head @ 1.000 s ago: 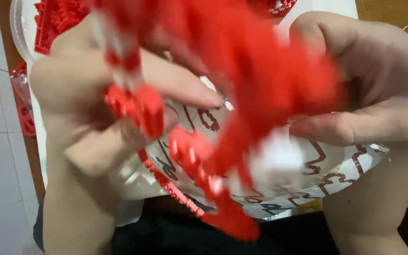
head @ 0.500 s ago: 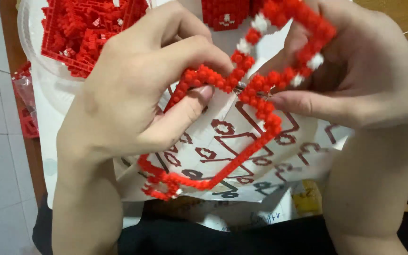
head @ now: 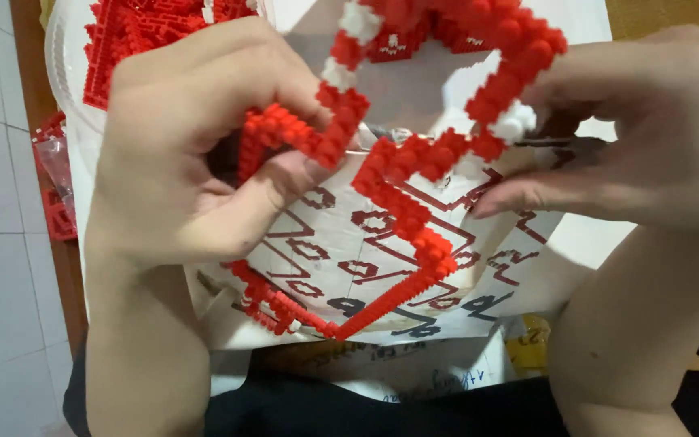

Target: The person assembles small red plastic bricks into a rectangular frame by hand, following a printed diagram on a white surface. They pick bricks from a bowl, connect them to form a chain, and then attach the chain to a larger red structure.

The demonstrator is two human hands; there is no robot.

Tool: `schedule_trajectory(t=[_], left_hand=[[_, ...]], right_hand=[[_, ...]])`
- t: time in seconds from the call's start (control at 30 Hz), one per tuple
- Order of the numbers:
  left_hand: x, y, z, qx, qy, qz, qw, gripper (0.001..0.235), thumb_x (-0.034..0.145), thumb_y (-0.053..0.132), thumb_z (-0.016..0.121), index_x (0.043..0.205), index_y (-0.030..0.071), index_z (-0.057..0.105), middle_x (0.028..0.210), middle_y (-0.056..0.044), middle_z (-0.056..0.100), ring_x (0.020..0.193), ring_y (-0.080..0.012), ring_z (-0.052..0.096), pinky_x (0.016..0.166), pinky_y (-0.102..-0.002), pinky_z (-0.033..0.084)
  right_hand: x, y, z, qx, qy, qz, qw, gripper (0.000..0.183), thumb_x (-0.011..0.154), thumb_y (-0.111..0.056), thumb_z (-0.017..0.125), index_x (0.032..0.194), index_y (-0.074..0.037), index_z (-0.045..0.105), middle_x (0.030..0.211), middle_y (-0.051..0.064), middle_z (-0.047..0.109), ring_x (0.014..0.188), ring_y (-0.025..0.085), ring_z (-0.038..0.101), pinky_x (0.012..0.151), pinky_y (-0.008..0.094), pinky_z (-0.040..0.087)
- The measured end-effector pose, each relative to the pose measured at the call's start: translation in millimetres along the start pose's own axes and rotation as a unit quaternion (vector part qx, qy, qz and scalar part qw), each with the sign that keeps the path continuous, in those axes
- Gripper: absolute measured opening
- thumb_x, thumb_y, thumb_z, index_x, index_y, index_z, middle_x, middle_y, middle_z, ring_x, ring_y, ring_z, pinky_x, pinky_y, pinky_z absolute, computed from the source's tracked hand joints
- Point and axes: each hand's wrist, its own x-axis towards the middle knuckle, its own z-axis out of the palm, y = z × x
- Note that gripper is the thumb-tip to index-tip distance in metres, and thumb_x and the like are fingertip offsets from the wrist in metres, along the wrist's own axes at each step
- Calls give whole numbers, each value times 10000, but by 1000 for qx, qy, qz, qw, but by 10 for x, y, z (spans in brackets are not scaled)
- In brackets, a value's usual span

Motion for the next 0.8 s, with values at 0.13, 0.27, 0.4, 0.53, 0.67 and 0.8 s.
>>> schedule_trajectory(t=[0.13,0.27,0.4,0.53,0.67,0.8], left_hand=[[-28,-17,-81,-7,-5,14,1000,70,946,-83,688,974,-126,640,919,-211,659,826,-298,615,712,-357,468],[-68,1,-120,7,7,17,1000,247,959,61,760,864,-134,643,817,-200,665,703,-285,565,625,-366,389],[-127,-62,-122,-25,23,22,999,231,942,34,713,830,-137,606,775,-191,621,670,-271,525,614,-366,349],[-141,-130,-132,-49,36,29,998,221,929,11,679,804,-141,578,743,-186,588,645,-263,494,605,-368,318],[-63,-169,-161,-79,38,66,994,242,929,12,592,736,-130,555,683,-181,558,593,-258,480,563,-373,305],[-76,-271,-228,-47,5,89,995,240,948,70,635,820,-133,634,825,-223,661,730,-302,601,619,-368,443]], right_hand=[[-45,84,-25,-20,4,-23,1000,522,650,-247,955,946,65,659,779,114,676,622,197,530,521,287,467],[-130,229,-79,-65,12,-82,994,540,767,-126,955,1156,131,683,914,226,673,700,278,576,575,356,449],[-374,496,-62,-63,44,-99,992,580,848,-80,978,1293,85,645,1166,251,631,842,276,604,679,357,461],[-390,377,-7,-49,75,-35,995,497,890,-12,967,1271,99,667,1223,273,631,1007,321,659,793,368,506],[-317,382,33,-83,95,-103,987,491,979,12,1007,1301,145,661,1254,339,611,823,289,561,663,359,443],[-234,195,91,-118,129,-91,980,401,1100,125,1002,1284,234,663,1253,369,585,938,345,595,715,372,494]])
